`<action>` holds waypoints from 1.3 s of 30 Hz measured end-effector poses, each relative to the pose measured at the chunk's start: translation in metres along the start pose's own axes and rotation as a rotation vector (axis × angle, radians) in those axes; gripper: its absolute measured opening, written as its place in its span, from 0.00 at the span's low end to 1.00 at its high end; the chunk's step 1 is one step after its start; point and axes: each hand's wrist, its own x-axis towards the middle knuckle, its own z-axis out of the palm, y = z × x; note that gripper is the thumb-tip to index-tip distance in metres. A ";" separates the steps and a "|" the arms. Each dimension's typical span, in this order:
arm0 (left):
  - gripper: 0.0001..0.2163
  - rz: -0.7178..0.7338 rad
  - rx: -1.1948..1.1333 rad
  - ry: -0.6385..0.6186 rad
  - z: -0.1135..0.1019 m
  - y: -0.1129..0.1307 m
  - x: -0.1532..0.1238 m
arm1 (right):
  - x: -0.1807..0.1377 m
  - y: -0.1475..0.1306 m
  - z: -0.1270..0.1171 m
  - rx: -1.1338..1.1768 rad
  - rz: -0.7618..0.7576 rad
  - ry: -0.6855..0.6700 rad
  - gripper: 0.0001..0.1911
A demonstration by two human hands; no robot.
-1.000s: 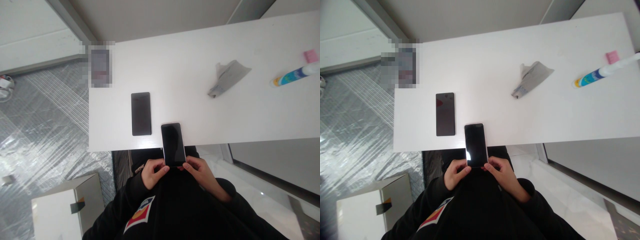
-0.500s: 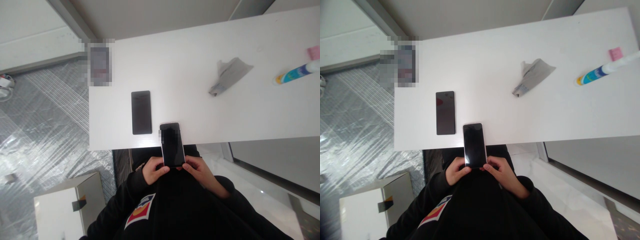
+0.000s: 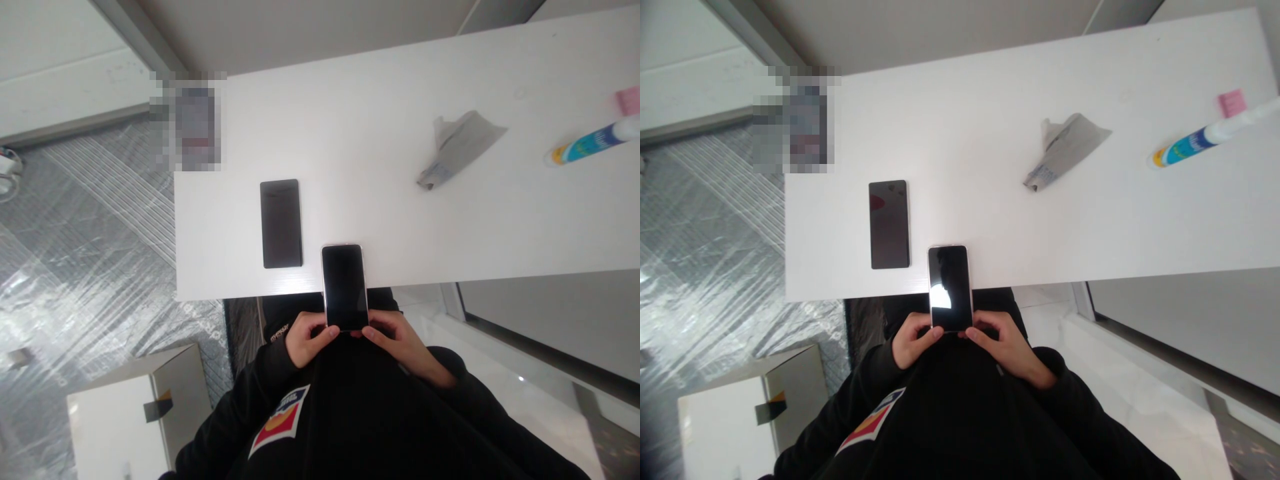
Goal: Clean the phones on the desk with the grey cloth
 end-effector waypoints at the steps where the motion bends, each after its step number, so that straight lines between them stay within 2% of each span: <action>1: 0.26 0.005 0.009 0.003 0.000 -0.001 0.000 | 0.000 0.001 0.000 -0.006 0.001 0.008 0.20; 6: 0.26 0.032 0.054 0.002 0.002 -0.004 0.000 | 0.000 0.002 0.000 -0.018 -0.004 0.039 0.19; 13: 0.28 0.033 0.160 0.037 0.000 -0.004 0.002 | 0.001 -0.002 0.000 -0.048 -0.006 -0.008 0.16; 15: 0.25 0.028 0.216 0.050 -0.007 0.002 -0.001 | 0.001 -0.004 -0.001 -0.106 -0.021 0.014 0.15; 18: 0.15 0.067 0.446 0.100 -0.029 0.024 -0.009 | 0.002 -0.012 -0.003 -0.239 -0.015 0.132 0.13; 20: 0.09 0.165 0.584 0.218 -0.047 0.042 -0.016 | 0.002 -0.020 -0.004 -0.333 -0.030 0.204 0.12; 22: 0.06 0.267 0.650 0.445 -0.066 0.057 -0.019 | 0.003 -0.030 -0.005 -0.419 -0.070 0.251 0.11; 24: 0.06 0.330 0.803 0.634 -0.083 0.064 -0.016 | 0.004 -0.038 -0.006 -0.491 -0.107 0.301 0.11; 25: 0.09 0.347 0.905 0.674 -0.089 0.063 -0.013 | 0.005 -0.041 -0.006 -0.519 -0.117 0.325 0.11; 28: 0.20 0.362 1.161 0.604 -0.100 0.053 0.001 | 0.010 -0.047 -0.006 -0.584 -0.111 0.373 0.13; 30: 0.22 0.358 1.216 0.541 -0.100 0.043 0.008 | 0.014 -0.049 -0.007 -0.626 -0.092 0.373 0.14; 33: 0.21 0.385 1.165 0.533 -0.093 0.035 0.011 | 0.019 -0.054 -0.009 -0.724 -0.084 0.352 0.18; 36: 0.18 0.460 1.062 0.537 -0.083 0.035 0.008 | 0.021 -0.059 -0.011 -0.863 -0.103 0.359 0.26; 39: 0.16 0.467 1.042 0.532 -0.075 0.036 0.005 | 0.022 -0.066 -0.011 -0.990 -0.102 0.358 0.30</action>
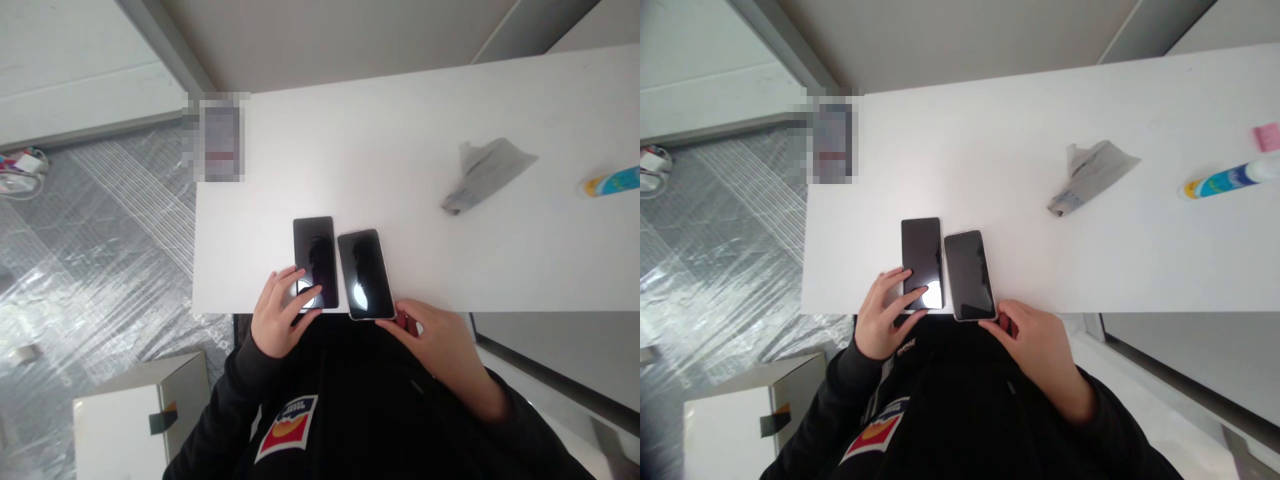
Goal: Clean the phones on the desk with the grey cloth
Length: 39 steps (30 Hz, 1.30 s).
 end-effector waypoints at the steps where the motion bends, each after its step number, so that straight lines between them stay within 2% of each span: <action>1: 0.15 -0.005 0.010 -0.004 0.001 0.002 -0.001 | 0.001 -0.002 -0.002 -0.039 0.001 -0.011 0.30; 5: 0.15 0.001 0.003 0.005 0.004 0.003 0.001 | 0.007 -0.006 -0.007 -0.176 0.001 -0.071 0.28; 11: 0.14 -0.016 -0.041 -0.009 0.003 0.001 0.012 | 0.020 -0.002 -0.010 -0.258 -0.135 -0.093 0.33; 16: 0.13 -0.008 -0.040 -0.032 0.000 -0.003 0.020 | 0.031 -0.001 -0.011 -0.202 -0.133 -0.139 0.33; 20: 0.15 -0.001 -0.054 -0.055 -0.001 -0.008 0.023 | 0.045 0.008 -0.031 -0.018 -0.136 -0.188 0.30; 21: 0.16 0.002 -0.051 -0.062 -0.001 -0.009 0.024 | 0.051 0.012 -0.041 0.023 -0.120 -0.137 0.28; 22: 0.16 0.006 -0.047 -0.065 -0.001 -0.010 0.024 | 0.058 0.018 -0.052 0.039 -0.087 -0.030 0.25; 25: 0.16 -0.001 -0.049 -0.057 -0.001 -0.012 0.023 | 0.083 0.042 -0.088 -0.037 0.082 0.486 0.16; 26: 0.16 -0.023 -0.054 -0.040 -0.001 -0.012 0.023 | 0.092 0.052 -0.098 -0.049 0.133 0.592 0.13; 28: 0.16 -0.092 -0.047 0.010 0.000 -0.011 0.022 | 0.112 0.072 -0.112 -0.033 0.191 0.707 0.12; 31: 0.15 -0.198 0.036 0.075 0.004 -0.009 0.021 | 0.138 0.097 -0.115 -0.055 0.191 0.630 0.20; 34: 0.27 -0.252 0.151 0.137 0.009 -0.007 0.022 | 0.151 0.111 -0.106 -0.058 0.160 0.587 0.23; 36: 0.33 -0.271 0.207 0.175 0.011 -0.009 0.022 | 0.150 0.115 -0.101 0.065 0.149 0.583 0.21; 39: 0.35 -0.271 0.234 0.196 0.011 -0.018 0.021 | 0.137 0.113 -0.099 0.322 0.130 0.579 0.21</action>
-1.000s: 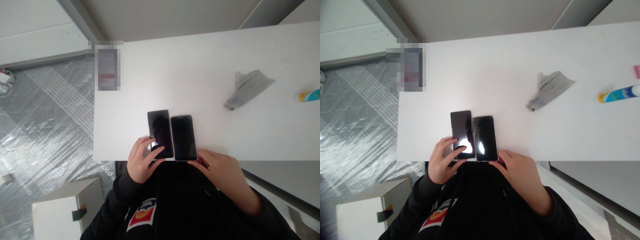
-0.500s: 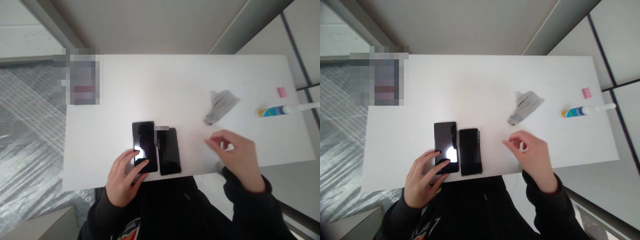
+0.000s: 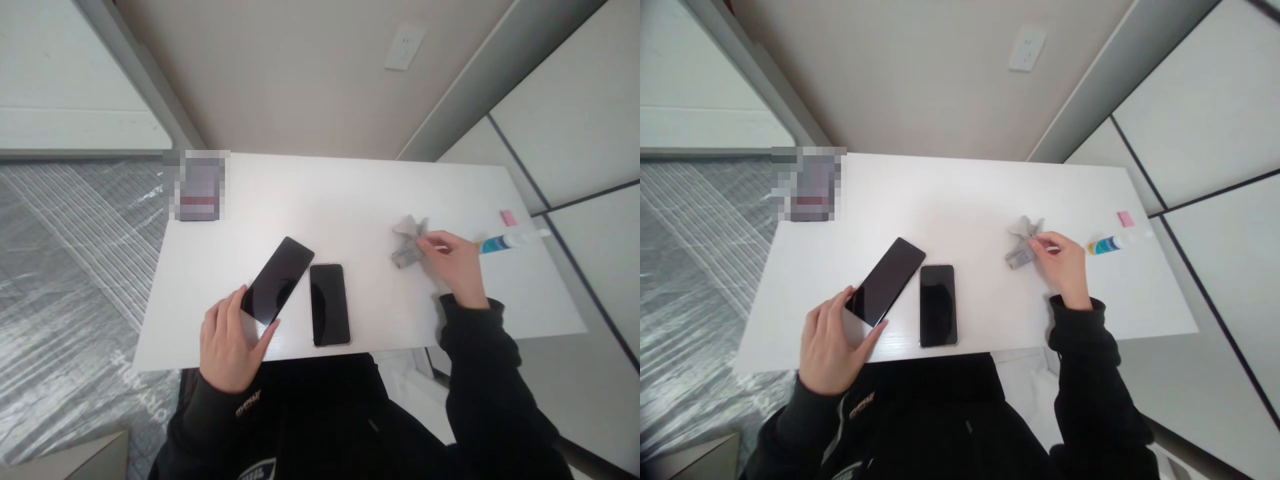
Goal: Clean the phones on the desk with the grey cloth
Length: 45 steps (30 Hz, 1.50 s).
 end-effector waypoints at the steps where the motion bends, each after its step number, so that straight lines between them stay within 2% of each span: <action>1: 0.35 0.004 -0.003 0.002 0.001 -0.004 0.000 | -0.006 -0.002 -0.003 0.063 0.004 -0.011 0.22; 6: 0.35 0.033 -0.042 0.018 0.000 -0.012 0.002 | -0.040 -0.023 -0.009 0.332 0.025 -0.143 0.25; 10: 0.26 0.001 -0.209 0.071 -0.011 0.014 0.000 | -0.076 -0.046 0.004 0.445 0.072 -0.313 0.25; 12: 0.21 -0.033 -0.471 -0.026 -0.018 0.034 -0.002 | -0.097 -0.058 0.016 0.538 0.151 -0.446 0.24; 15: 0.25 -0.098 -0.933 -0.328 -0.025 0.059 0.000 | -0.129 -0.077 0.033 0.694 0.270 -0.665 0.23; 17: 0.25 -0.191 -1.093 -0.463 -0.029 0.070 0.004 | -0.148 -0.088 0.043 0.742 0.278 -0.774 0.26; 19: 0.20 -0.269 -1.143 -0.515 -0.034 0.076 0.007 | -0.162 -0.095 0.050 0.735 0.230 -0.829 0.30; 22: 0.16 -0.306 -1.158 -0.530 -0.039 0.078 0.007 | -0.173 -0.099 0.055 0.609 0.130 -0.728 0.28; 25: 0.18 -0.375 -1.250 -0.586 -0.041 0.076 0.002 | -0.172 -0.095 0.053 0.535 0.109 -0.630 0.22; 29: 0.20 -0.484 -1.348 -0.640 -0.041 0.071 0.001 | -0.164 -0.087 0.043 0.558 0.147 -0.717 0.22; 33: 0.20 -0.494 -1.329 -0.613 -0.043 0.064 0.007 | -0.160 -0.083 0.037 0.610 0.249 -0.850 0.26; 37: 0.17 -0.400 -1.235 -0.631 -0.046 0.055 0.011 | -0.162 -0.084 0.039 0.708 0.352 -0.771 0.28; 39: 0.16 -0.329 -1.102 -0.540 -0.044 0.046 0.011 | -0.162 -0.085 0.039 0.685 0.310 -0.653 0.28; 41: 0.16 -0.262 -0.852 -0.320 -0.038 0.034 0.010 | -0.161 -0.087 0.037 0.645 0.190 -0.487 0.25; 43: 0.22 -0.189 -0.536 -0.101 -0.027 0.018 0.008 | -0.155 -0.091 0.033 0.574 0.015 -0.303 0.20; 45: 0.34 -0.114 -0.270 0.001 -0.013 0.004 0.004 | -0.146 -0.098 0.031 0.454 -0.184 -0.129 0.15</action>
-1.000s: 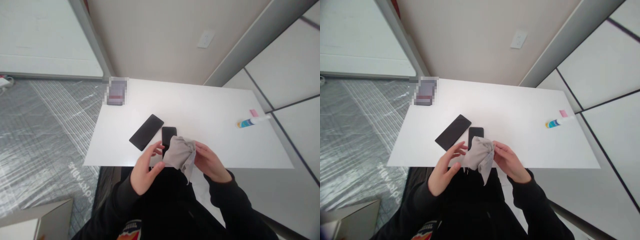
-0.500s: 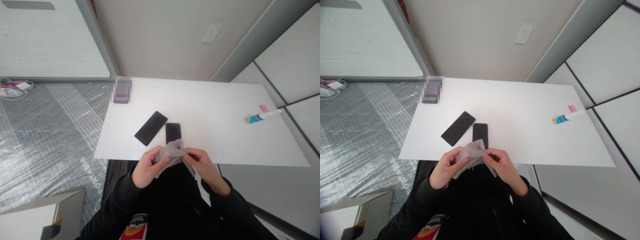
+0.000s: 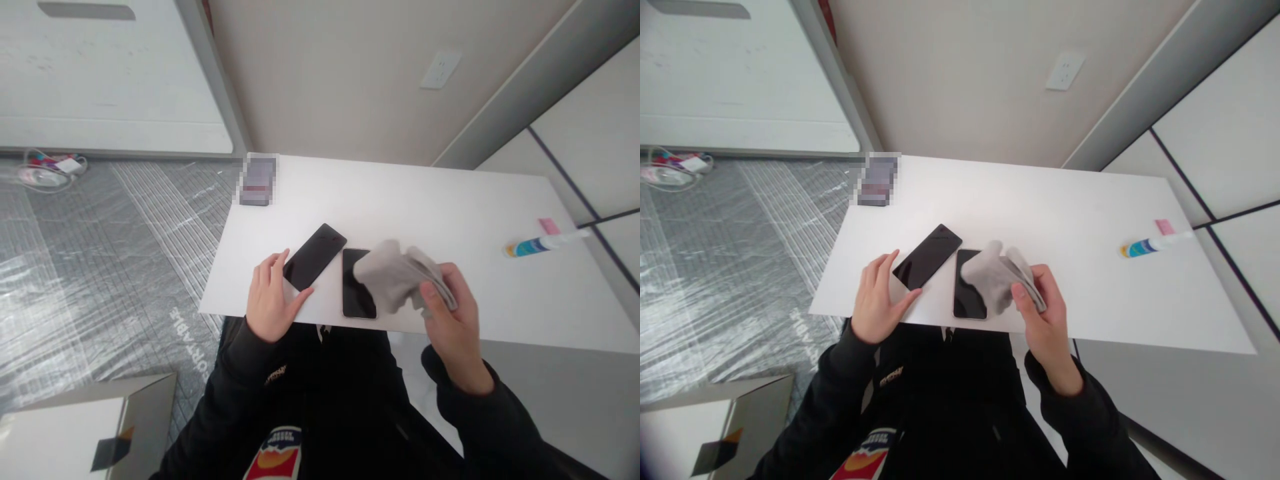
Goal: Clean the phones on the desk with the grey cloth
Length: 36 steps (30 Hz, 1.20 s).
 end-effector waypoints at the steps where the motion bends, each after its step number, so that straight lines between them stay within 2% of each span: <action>1: 0.41 0.037 0.082 0.011 0.005 -0.007 -0.001 | 0.007 -0.003 0.002 -0.085 -0.101 0.023 0.13; 3: 0.49 0.091 0.161 0.010 0.015 -0.018 -0.003 | 0.024 -0.004 0.013 -0.249 -0.259 -0.059 0.13; 5: 0.51 0.115 0.162 0.022 0.020 -0.023 -0.005 | 0.041 0.000 0.034 -0.407 -0.358 -0.291 0.18; 7: 0.50 0.112 0.137 0.048 0.022 -0.025 -0.005 | 0.051 0.010 0.062 -0.592 -0.410 -0.533 0.30; 9: 0.49 0.098 0.123 0.062 0.021 -0.025 -0.005 | 0.049 0.021 0.088 -0.791 -0.456 -0.676 0.41; 11: 0.49 0.079 0.132 0.056 0.021 -0.025 -0.006 | 0.038 0.027 0.107 -0.850 -0.558 -0.819 0.49; 14: 0.46 0.055 0.162 0.040 0.021 -0.025 -0.008 | 0.032 0.032 0.112 -0.759 -0.698 -1.009 0.54; 16: 0.46 0.056 0.157 0.043 0.020 -0.024 -0.008 | 0.044 0.034 0.105 -0.793 -0.673 -0.990 0.49; 17: 0.47 0.054 0.143 0.043 0.020 -0.023 -0.007 | 0.052 0.035 0.101 -0.852 -0.619 -0.925 0.48; 19: 0.48 0.045 0.115 0.041 0.018 -0.022 -0.006 | 0.064 0.037 0.096 -0.970 -0.506 -0.787 0.49; 20: 0.48 0.039 0.107 0.037 0.018 -0.021 -0.006 | 0.065 0.038 0.096 -0.991 -0.496 -0.772 0.52; 23: 0.46 0.026 0.139 0.028 0.017 -0.021 -0.006 | 0.053 0.035 0.103 -0.894 -0.624 -0.918 0.58; 25: 0.46 0.015 0.174 0.028 0.018 -0.021 -0.006 | 0.046 0.034 0.107 -0.817 -0.684 -1.009 0.57; 26: 0.46 0.012 0.183 0.031 0.018 -0.021 -0.006 | 0.047 0.034 0.107 -0.814 -0.680 -1.011 0.54; 29: 0.48 0.014 0.153 0.031 0.018 -0.020 -0.006 | 0.060 0.038 0.103 -0.928 -0.559 -0.851 0.48; 31: 0.48 0.017 0.131 0.029 0.018 -0.020 -0.005 | 0.062 0.039 0.103 -0.986 -0.496 -0.752 0.50; 33: 0.48 0.022 0.139 0.032 0.018 -0.020 -0.005 | 0.053 0.037 0.107 -0.955 -0.537 -0.789 0.57; 36: 0.46 0.028 0.188 0.046 0.019 -0.022 -0.006 | 0.039 0.033 0.111 -0.803 -0.680 -0.991 0.59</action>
